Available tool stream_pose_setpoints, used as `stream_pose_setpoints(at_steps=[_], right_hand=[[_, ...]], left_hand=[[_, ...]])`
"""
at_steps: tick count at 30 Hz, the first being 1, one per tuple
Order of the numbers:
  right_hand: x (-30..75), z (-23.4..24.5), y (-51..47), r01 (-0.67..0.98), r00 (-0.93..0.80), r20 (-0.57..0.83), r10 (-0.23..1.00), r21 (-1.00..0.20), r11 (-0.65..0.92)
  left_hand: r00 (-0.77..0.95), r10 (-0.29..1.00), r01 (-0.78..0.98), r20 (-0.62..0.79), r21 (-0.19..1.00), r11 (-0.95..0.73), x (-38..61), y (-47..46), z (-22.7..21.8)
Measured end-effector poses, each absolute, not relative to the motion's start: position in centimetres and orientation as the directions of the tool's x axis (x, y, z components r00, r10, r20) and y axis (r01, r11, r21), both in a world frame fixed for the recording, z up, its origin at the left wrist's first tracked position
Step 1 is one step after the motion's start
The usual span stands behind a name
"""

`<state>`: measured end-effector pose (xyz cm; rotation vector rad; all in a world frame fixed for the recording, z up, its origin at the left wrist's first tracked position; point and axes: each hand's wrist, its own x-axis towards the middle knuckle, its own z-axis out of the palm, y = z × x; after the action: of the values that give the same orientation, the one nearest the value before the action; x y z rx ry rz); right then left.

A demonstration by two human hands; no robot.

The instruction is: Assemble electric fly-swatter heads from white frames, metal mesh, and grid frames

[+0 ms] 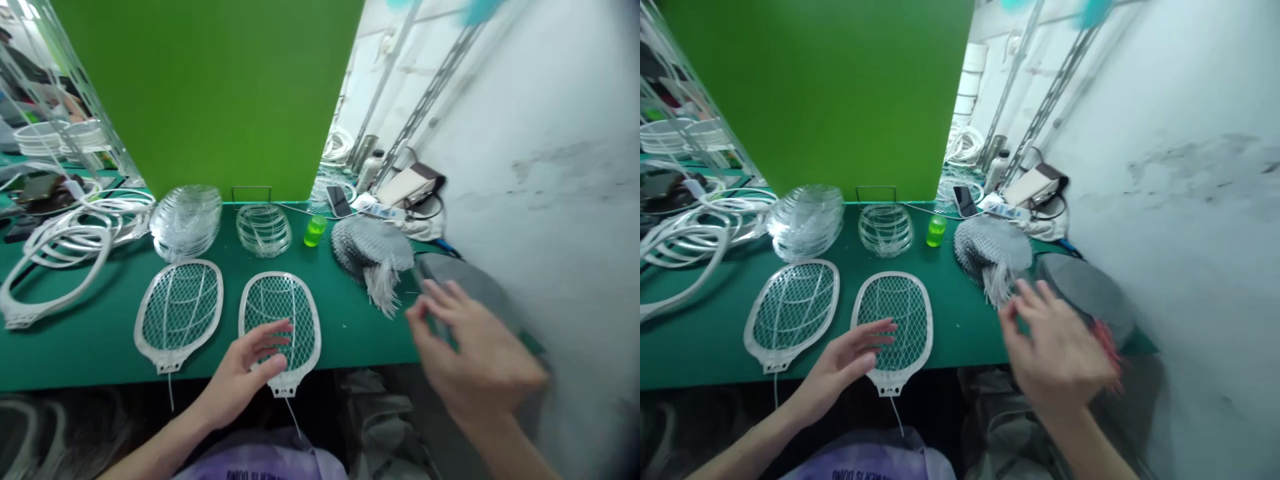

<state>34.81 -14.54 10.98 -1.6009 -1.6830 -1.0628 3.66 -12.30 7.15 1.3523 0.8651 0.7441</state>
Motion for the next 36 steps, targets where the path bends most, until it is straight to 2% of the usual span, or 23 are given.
stream_pose_setpoints(at_steps=[3,7,9,10,12,14,15,16,17,19,21,25,28,29,31,34,36], right_hand=[[27.3,8.7,-16.2,0.991,-0.093,0.666,0.741,-0.007,0.131],[22.3,6.1,-17.0,0.909,-0.225,0.608,0.762,-0.151,0.389],[22.2,5.4,-16.9,0.833,-0.265,0.563,0.783,-0.274,0.480],[22.7,5.2,-16.7,0.807,-0.238,0.541,0.807,-0.352,0.475],[24.7,4.8,-16.0,0.801,-0.020,0.507,0.862,-0.508,0.317],[27.0,4.4,-15.2,0.736,0.332,0.393,0.857,-0.676,0.024],[28.0,4.1,-14.8,0.640,0.463,0.272,0.844,-0.761,-0.106],[28.6,3.8,-14.5,0.514,0.518,0.112,0.848,-0.833,-0.204],[29.0,3.5,-14.1,0.375,0.495,-0.063,0.867,-0.884,-0.279],[28.9,3.0,-13.5,0.136,0.317,-0.329,0.890,-0.913,-0.386],[28.0,2.8,-12.9,0.015,0.175,-0.437,0.882,-0.895,-0.446],[26.4,2.7,-12.1,-0.030,0.109,-0.464,0.879,-0.886,-0.463],[25.8,2.4,-11.9,-0.008,0.129,-0.476,0.870,-0.878,-0.479],[25.8,2.3,-11.9,0.004,0.141,-0.481,0.866,-0.874,-0.486],[25.6,2.1,-12.0,0.027,0.166,-0.477,0.863,-0.873,-0.488],[25.6,1.7,-12.3,0.045,0.193,-0.452,0.871,-0.883,-0.467],[25.6,1.6,-12.4,0.057,0.200,-0.444,0.874,-0.885,-0.463]], left_hand=[[0.538,0.817,-0.205,-0.205,0.909,0.363,5.0,-11.4,6.3],[0.434,0.811,-0.321,-0.392,0.774,0.546,6.3,-10.7,4.9],[0.348,0.821,-0.321,-0.453,0.765,0.558,6.5,-10.4,4.4],[0.313,0.828,-0.305,-0.465,0.777,0.551,6.5,-10.3,4.2],[0.279,0.844,-0.274,-0.459,0.804,0.528,6.0,-10.0,4.1],[0.264,0.865,-0.281,-0.426,0.824,0.491,5.2,-9.8,4.3],[0.255,0.879,-0.298,-0.403,0.832,0.468,4.7,-9.7,4.5],[0.245,0.891,-0.315,-0.382,0.838,0.445,4.2,-9.6,4.7],[0.233,0.901,-0.325,-0.366,0.843,0.427,3.7,-9.4,4.9],[0.212,0.908,-0.318,-0.361,0.853,0.414,2.8,-9.2,5.0],[0.195,0.910,-0.278,-0.365,0.869,0.408,2.1,-8.9,4.9],[0.137,0.952,-0.091,-0.275,0.953,0.288,0.7,-8.2,3.6],[0.050,0.998,0.207,-0.037,0.978,0.026,-0.4,-8.3,3.1],[0.062,0.996,0.321,0.061,0.944,-0.078,-0.7,-8.6,3.1],[0.195,0.963,0.499,0.186,0.826,-0.260,-1.1,-9.5,3.2],[0.446,0.881,0.587,0.157,0.691,-0.421,-1.3,-10.8,3.4],[0.511,0.850,0.600,0.129,0.654,-0.460,-1.3,-11.3,3.2]])
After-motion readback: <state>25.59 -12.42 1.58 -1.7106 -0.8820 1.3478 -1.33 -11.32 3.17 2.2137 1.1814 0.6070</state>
